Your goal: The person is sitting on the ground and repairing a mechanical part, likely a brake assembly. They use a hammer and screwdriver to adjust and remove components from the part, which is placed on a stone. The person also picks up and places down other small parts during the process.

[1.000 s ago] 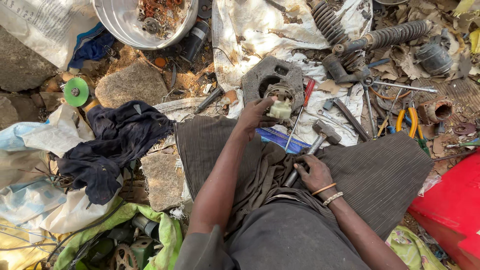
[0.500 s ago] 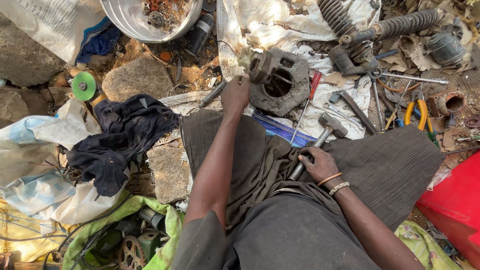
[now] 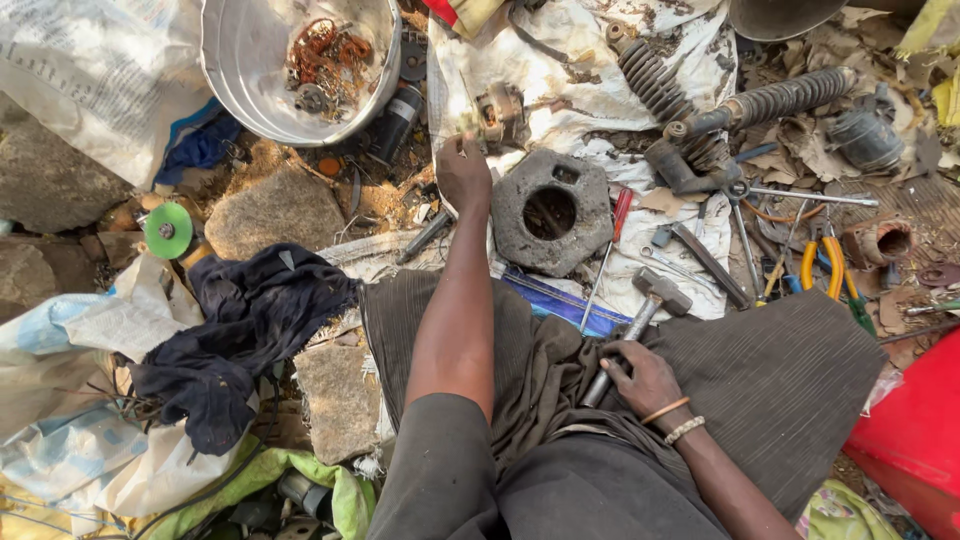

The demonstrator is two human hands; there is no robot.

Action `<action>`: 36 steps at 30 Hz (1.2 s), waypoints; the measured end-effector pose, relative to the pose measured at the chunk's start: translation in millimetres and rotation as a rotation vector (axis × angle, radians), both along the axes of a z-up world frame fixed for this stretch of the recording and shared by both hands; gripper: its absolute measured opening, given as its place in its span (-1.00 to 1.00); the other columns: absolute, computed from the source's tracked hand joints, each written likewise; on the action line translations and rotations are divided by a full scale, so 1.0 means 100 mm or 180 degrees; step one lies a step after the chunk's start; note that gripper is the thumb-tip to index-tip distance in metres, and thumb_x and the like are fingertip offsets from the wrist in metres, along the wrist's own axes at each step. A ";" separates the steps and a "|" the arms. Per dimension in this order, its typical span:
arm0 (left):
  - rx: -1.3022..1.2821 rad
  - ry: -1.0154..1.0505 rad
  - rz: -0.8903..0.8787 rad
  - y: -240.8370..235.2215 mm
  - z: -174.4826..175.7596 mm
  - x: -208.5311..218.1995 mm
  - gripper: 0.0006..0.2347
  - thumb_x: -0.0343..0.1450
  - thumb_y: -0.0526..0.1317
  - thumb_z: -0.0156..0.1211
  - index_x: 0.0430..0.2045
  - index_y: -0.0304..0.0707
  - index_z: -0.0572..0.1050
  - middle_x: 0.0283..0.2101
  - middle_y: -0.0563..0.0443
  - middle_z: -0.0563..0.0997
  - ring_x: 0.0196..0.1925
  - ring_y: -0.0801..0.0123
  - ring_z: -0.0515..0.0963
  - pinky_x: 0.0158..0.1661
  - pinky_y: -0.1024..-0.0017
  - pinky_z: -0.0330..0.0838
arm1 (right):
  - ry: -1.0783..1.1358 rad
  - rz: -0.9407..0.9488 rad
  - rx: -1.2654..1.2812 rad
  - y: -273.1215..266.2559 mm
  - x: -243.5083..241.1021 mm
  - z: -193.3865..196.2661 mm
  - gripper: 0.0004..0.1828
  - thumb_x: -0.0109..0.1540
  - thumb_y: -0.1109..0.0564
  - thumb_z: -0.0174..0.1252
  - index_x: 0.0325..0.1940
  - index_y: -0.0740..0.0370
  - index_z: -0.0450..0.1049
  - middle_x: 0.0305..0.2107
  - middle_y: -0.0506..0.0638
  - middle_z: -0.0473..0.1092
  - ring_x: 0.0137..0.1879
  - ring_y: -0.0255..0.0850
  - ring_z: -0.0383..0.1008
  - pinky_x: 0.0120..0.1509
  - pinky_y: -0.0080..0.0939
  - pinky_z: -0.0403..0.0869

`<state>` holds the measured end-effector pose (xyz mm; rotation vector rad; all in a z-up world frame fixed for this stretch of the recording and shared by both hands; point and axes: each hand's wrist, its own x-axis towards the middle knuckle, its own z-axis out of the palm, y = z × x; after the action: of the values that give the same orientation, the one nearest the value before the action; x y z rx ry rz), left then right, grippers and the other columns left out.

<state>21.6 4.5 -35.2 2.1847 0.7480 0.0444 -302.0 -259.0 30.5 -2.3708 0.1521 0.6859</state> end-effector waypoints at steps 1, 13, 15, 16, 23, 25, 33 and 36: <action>0.0409 -0.0182 -0.0233 0.04 -0.09 0.03 -0.64 0.45 -0.06 0.18 0.10 -0.17 0.49 0.12 -0.15 0.58 0.07 0.15 0.57 0.02 0.24 0.49 | 0.0027 -0.0007 0.0021 0.02 -0.04 0.00 -0.64 0.23 -0.08 0.18 0.01 0.14 0.55 -0.01 0.06 0.52 0.09 0.04 0.54 0.22 0.05 0.47; 0.1333 0.0236 -0.2858 0.52 -0.03 0.40 -0.15 0.10 -0.18 0.62 0.32 -0.18 0.25 -0.09 -0.20 0.64 0.05 -0.06 0.57 0.06 0.04 0.44 | 0.0140 -0.0111 0.0189 -0.05 0.00 -0.17 -0.66 0.26 -0.10 0.16 -0.02 0.12 0.58 0.01 0.01 0.54 0.14 -0.03 0.53 0.32 0.02 0.42; 0.1193 0.0026 -0.2910 0.49 0.05 0.36 -0.28 0.13 -0.11 0.61 0.19 -0.22 0.39 -0.15 -0.24 0.64 0.01 -0.08 0.60 0.03 0.05 0.47 | 0.0123 -0.0129 0.0198 -0.05 -0.01 -0.18 -0.66 0.27 -0.10 0.16 -0.03 0.13 0.59 0.00 0.02 0.54 0.13 -0.02 0.53 0.31 0.03 0.42; 0.1107 0.0125 -0.2801 0.44 0.11 0.35 -0.33 0.14 -0.08 0.59 0.14 -0.22 0.42 -0.16 -0.26 0.63 -0.02 -0.08 0.61 0.02 0.05 0.47 | 0.0101 -0.0135 0.0197 -0.07 0.00 -0.17 -0.66 0.27 -0.11 0.15 -0.03 0.13 0.59 0.00 0.03 0.54 0.13 -0.01 0.54 0.31 0.03 0.41; 0.1131 -0.0018 -0.2373 0.18 0.59 0.33 -0.43 0.08 -0.06 0.56 -0.06 -0.29 0.53 -0.17 -0.33 0.58 -0.11 -0.13 0.63 -0.06 0.09 0.52 | 0.0044 -0.0191 0.0275 -0.04 -0.01 -0.16 -0.65 0.26 -0.11 0.16 -0.02 0.13 0.59 -0.02 0.02 0.55 0.09 -0.01 0.57 0.24 0.01 0.47; 0.1073 0.0010 -0.2291 0.08 0.76 0.38 -0.44 0.06 -0.06 0.56 -0.12 -0.32 0.54 -0.18 -0.32 0.58 -0.16 -0.08 0.65 -0.09 0.13 0.53 | 0.0063 -0.0204 0.0283 -0.08 -0.01 -0.15 -0.65 0.26 -0.10 0.16 -0.02 0.14 0.58 -0.03 0.01 0.56 0.08 -0.02 0.58 0.23 -0.01 0.48; 0.1285 0.0829 -0.2981 0.18 1.57 0.38 -0.60 0.04 -0.02 0.52 -0.47 -0.34 0.55 -0.41 -0.25 0.65 -0.32 0.06 0.69 -0.25 0.22 0.55 | -0.0077 -0.0162 0.0346 -0.06 -0.04 -0.17 -0.64 0.25 -0.09 0.17 -0.01 0.17 0.58 -0.04 0.06 0.56 0.08 0.01 0.56 0.23 0.02 0.48; 0.1560 0.1149 -0.3293 -0.01 1.71 0.18 -0.65 0.09 0.02 0.47 -0.66 -0.34 0.58 -0.49 -0.14 0.65 -0.35 0.12 0.71 -0.29 0.24 0.56 | -0.0133 -0.0063 0.0261 -0.10 -0.08 -0.19 -0.64 0.27 -0.09 0.16 -0.01 0.19 0.57 -0.04 0.08 0.54 0.08 0.03 0.55 0.26 0.07 0.43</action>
<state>40.0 3.6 135.6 2.8342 -0.3329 -0.7747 -309.7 -269.3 12.0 -2.3003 0.1267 0.6213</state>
